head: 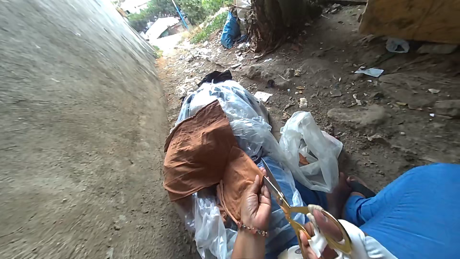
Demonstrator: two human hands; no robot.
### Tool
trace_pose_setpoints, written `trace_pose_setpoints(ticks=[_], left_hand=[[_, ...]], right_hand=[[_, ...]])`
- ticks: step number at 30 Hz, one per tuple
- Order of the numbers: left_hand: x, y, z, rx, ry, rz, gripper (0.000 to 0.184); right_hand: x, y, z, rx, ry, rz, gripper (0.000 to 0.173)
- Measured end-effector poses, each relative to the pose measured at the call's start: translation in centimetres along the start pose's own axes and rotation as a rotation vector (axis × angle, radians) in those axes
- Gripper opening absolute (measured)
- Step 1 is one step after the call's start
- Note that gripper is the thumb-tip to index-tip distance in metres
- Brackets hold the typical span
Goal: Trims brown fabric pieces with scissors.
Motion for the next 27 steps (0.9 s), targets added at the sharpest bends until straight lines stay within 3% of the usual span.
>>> trace_pose_setpoints(ticks=[6, 9, 13, 18, 21, 27], left_hand=[[-0.2, 0.2, 0.4, -0.004, -0.003, -0.033, 0.024], [-0.3, 0.5, 0.2, -0.01, 0.012, -0.05, 0.022], [-0.6, 0.8, -0.1, -0.003, 0.037, -0.038, 0.023], [-0.4, 1.6, -0.4, 0.074, 0.007, -0.021, 0.017], [-0.9, 1.8, -0.5, 0.055, 0.032, -0.032, 0.023], [-1.6, 1.8, 0.8, 0.006, 0.076, -0.07, 0.023]], right_hand=[[0.0, 0.7, -2.5, 0.071, 0.009, -0.099, 0.04], [-0.8, 0.6, -2.4, 0.171, 0.03, -0.036, 0.028], [-0.8, 1.9, -2.2, 0.148, 0.095, 0.179, 0.016], [-0.7, 1.5, -1.3, 0.128, 0.07, 0.077, 0.014], [-0.5, 1.4, -1.8, 0.112, 0.027, 0.005, 0.02], [-0.7, 2.0, -4.4, 0.125, -0.041, -0.128, 0.054]])
Point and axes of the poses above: each hand's wrist, its own z-axis away from the middle knuckle, its own y-axis out of the back of the hand, x = y × z, the point moved 10 cm from there along -z, towards the middle knuckle, and after that the axes turned 4 degrees about -x, right-handed, at the moved point
